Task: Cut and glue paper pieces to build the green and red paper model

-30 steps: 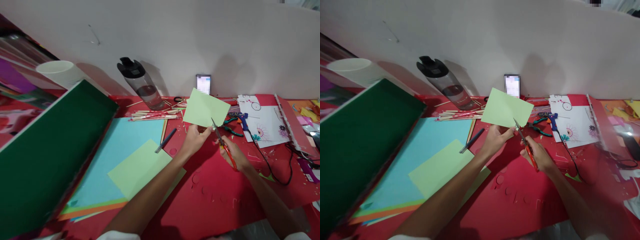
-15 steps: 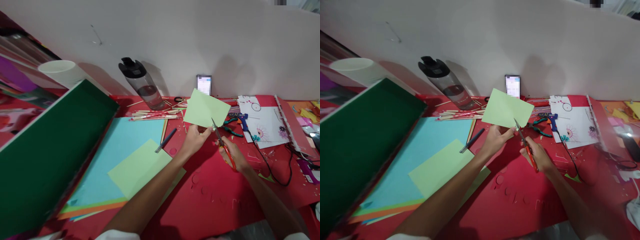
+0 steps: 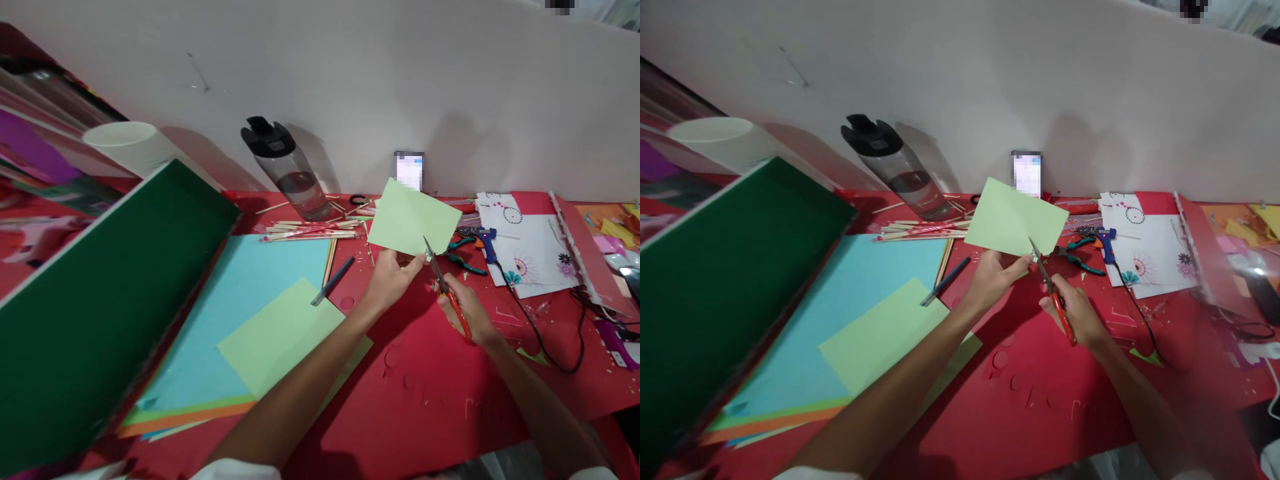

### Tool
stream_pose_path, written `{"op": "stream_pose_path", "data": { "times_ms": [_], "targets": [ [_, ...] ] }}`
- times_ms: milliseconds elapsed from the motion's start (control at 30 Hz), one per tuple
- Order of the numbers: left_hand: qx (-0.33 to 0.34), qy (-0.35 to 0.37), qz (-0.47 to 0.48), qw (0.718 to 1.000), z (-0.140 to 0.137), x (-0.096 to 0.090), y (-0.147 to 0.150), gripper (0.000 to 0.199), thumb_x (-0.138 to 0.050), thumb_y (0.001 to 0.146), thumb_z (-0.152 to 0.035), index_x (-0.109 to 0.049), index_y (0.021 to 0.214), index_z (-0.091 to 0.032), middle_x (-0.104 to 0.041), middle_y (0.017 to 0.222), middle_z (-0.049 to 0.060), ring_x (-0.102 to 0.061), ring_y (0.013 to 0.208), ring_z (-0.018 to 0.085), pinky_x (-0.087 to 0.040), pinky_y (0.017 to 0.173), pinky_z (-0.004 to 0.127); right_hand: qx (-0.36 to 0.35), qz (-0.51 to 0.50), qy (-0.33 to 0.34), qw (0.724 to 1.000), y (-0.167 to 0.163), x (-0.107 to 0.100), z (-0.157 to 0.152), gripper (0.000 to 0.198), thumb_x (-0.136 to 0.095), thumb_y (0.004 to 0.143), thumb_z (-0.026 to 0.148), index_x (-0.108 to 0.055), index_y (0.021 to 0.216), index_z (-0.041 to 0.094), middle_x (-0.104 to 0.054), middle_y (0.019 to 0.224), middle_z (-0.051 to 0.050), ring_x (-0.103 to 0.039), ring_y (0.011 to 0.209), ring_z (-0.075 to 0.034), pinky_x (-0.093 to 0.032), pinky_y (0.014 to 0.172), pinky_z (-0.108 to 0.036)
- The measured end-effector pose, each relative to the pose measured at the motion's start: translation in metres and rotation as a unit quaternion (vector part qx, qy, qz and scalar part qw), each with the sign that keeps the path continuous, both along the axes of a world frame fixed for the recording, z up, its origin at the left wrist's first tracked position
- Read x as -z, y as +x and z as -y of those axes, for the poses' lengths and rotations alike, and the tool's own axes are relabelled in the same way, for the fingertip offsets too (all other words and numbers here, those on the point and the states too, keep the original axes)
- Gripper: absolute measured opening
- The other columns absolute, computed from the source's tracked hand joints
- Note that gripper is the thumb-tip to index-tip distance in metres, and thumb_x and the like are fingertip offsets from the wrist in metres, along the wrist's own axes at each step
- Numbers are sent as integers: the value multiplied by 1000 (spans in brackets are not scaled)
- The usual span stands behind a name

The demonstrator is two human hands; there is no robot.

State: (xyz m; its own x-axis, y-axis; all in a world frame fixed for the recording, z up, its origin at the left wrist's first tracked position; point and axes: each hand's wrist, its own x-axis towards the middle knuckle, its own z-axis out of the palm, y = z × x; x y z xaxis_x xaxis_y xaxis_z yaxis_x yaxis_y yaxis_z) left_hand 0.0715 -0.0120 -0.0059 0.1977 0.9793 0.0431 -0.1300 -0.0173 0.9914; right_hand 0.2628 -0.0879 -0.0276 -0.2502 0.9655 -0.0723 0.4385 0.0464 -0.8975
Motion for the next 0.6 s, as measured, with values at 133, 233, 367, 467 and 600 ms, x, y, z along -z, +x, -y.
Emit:
{"op": "stream_pose_path", "data": {
  "times_ms": [133, 233, 367, 467, 600],
  "targets": [
    [-1, -1, -4, 1000, 0, 0, 0, 28, -77, 81, -41, -71, 94, -17, -81, 105, 14, -76, 99, 28, -58, 84, 38, 2, 4, 4, 1000, -1, 0, 0, 44, -54, 102, 66, -55, 105, 23, -50, 67, 6, -42, 54, -12, -31, 52, -23],
    [-1, -4, -5, 1000, 1, -1, 0, 28, -77, 81, -41, -71, 93, -16, -81, 99, 13, -76, 93, 27, -58, 82, 38, 2, 10, 20, 1000, -1, 1, -1, 46, -53, 102, 68, -55, 105, 22, -51, 71, 5, -43, 57, -12, -32, 55, -24],
    [-1, -9, 0, 1000, 1, -3, 0, 27, -77, 81, -40, -71, 93, -17, -81, 98, 12, -76, 90, 26, -58, 82, 38, 0, 10, 34, 999, -2, 1, -1, 46, -53, 102, 69, -55, 103, 22, -51, 73, 5, -41, 59, -12, -31, 56, -25],
    [-4, -13, -3, 1000, 2, -3, 0, 25, -76, 82, -40, -72, 92, -17, -81, 97, 13, -76, 95, 27, -60, 83, 38, 1, 8, 30, 1000, -2, 1, -1, 45, -54, 102, 68, -55, 103, 23, -49, 70, 6, -39, 58, -12, -31, 56, -25],
    [-12, -17, 1, 1000, 2, -3, 0, 27, -78, 81, -40, -74, 95, -17, -81, 94, 12, -77, 102, 28, -60, 85, 39, 0, -8, 17, 1000, -2, 1, -1, 47, -54, 101, 70, -54, 103, 23, -48, 69, 6, -40, 56, -12, -30, 53, -24]
  ]
}}
